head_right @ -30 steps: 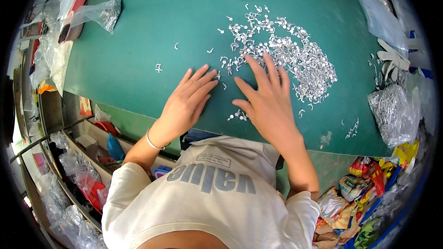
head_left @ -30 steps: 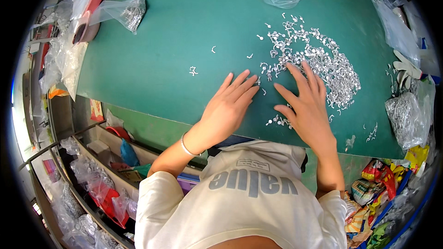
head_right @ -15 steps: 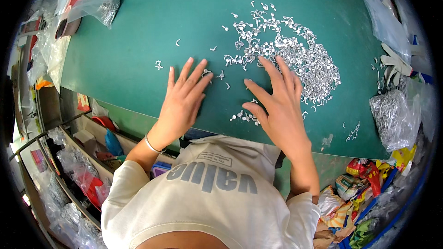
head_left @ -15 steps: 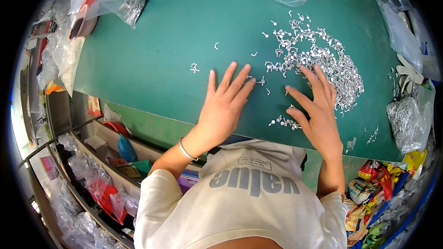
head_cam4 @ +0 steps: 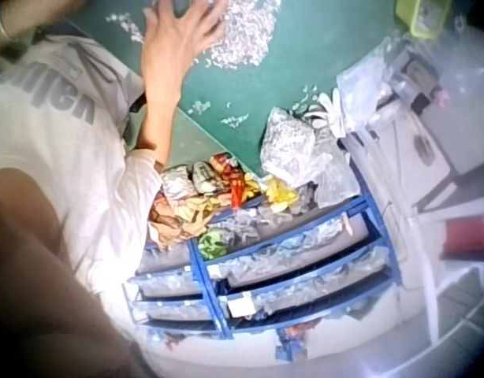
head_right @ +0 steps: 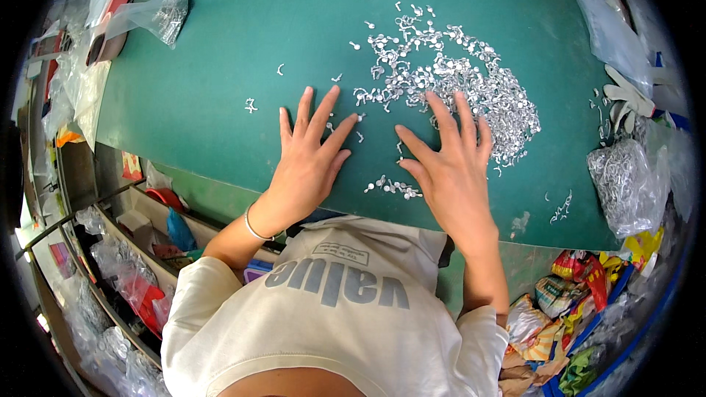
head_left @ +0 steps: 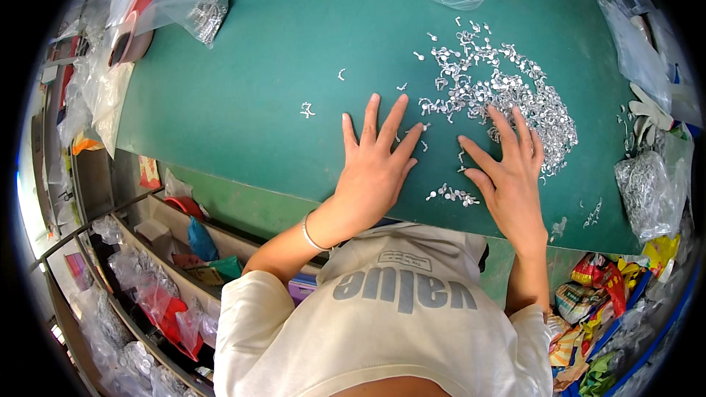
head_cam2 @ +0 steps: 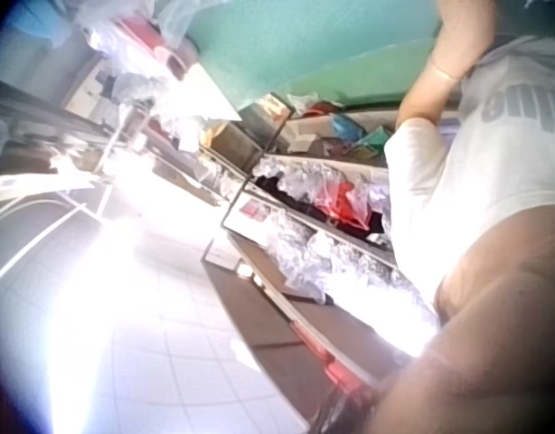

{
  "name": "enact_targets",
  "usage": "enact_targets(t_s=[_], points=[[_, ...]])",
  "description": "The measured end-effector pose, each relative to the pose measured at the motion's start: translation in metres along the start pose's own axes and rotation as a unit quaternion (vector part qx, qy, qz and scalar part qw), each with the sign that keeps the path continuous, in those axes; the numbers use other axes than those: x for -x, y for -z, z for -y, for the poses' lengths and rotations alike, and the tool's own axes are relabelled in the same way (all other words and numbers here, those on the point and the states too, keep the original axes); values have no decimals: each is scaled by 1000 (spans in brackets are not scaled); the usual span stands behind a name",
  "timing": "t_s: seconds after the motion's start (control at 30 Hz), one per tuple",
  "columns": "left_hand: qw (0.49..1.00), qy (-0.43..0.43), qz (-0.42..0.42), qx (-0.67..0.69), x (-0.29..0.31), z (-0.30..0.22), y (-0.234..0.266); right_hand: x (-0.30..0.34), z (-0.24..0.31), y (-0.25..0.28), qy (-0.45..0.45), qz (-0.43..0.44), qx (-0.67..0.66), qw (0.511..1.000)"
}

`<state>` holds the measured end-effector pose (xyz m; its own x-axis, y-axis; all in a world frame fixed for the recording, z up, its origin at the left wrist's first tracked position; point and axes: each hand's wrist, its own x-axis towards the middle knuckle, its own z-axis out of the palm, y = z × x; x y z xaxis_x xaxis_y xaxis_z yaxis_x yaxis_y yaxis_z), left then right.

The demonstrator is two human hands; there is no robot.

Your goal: The person sorts through a large pile of small silver-colored metal parts on a green workbench by hand, picking individual pieces and moving them into a plastic bag or a separate pile.

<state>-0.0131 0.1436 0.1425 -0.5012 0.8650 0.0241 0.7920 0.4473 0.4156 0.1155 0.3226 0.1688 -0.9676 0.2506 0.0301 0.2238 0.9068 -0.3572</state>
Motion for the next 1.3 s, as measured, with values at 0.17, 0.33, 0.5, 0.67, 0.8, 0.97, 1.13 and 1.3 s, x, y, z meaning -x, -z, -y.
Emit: enact_targets(t_s=[0.17, 0.33, 0.5, 0.67, 0.8, 0.97, 1.13, 1.3], points=[[1000, -28, 4, 14, -2, -5, -1, 8, -8, 5, -30, -13, 5, 999], [998, -47, 25, 34, -6, -11, 0, 12, -7, 6, -14, 9, -22, 1000], [995, -67, 50, 58, -3, -16, 2, 17, -13, 8, -21, -1, -64, 998], [994, -74, 60, 61, 1, -20, 5, 22, -14, 11, -27, 5, -59, 998], [995, -59, 56, 49, 0, -20, 6, 27, -19, 10, -46, -18, -53, 997], [995, -46, 58, 62, 4, -19, 5, 33, -15, 12, -36, 17, -37, 998], [997, -31, 36, 65, 6, -16, 6, 39, -12, 12, -37, 13, -31, 999], [994, -49, 66, 68, 12, -19, 7, 46, -8, 15, -46, 29, -40, 998]])
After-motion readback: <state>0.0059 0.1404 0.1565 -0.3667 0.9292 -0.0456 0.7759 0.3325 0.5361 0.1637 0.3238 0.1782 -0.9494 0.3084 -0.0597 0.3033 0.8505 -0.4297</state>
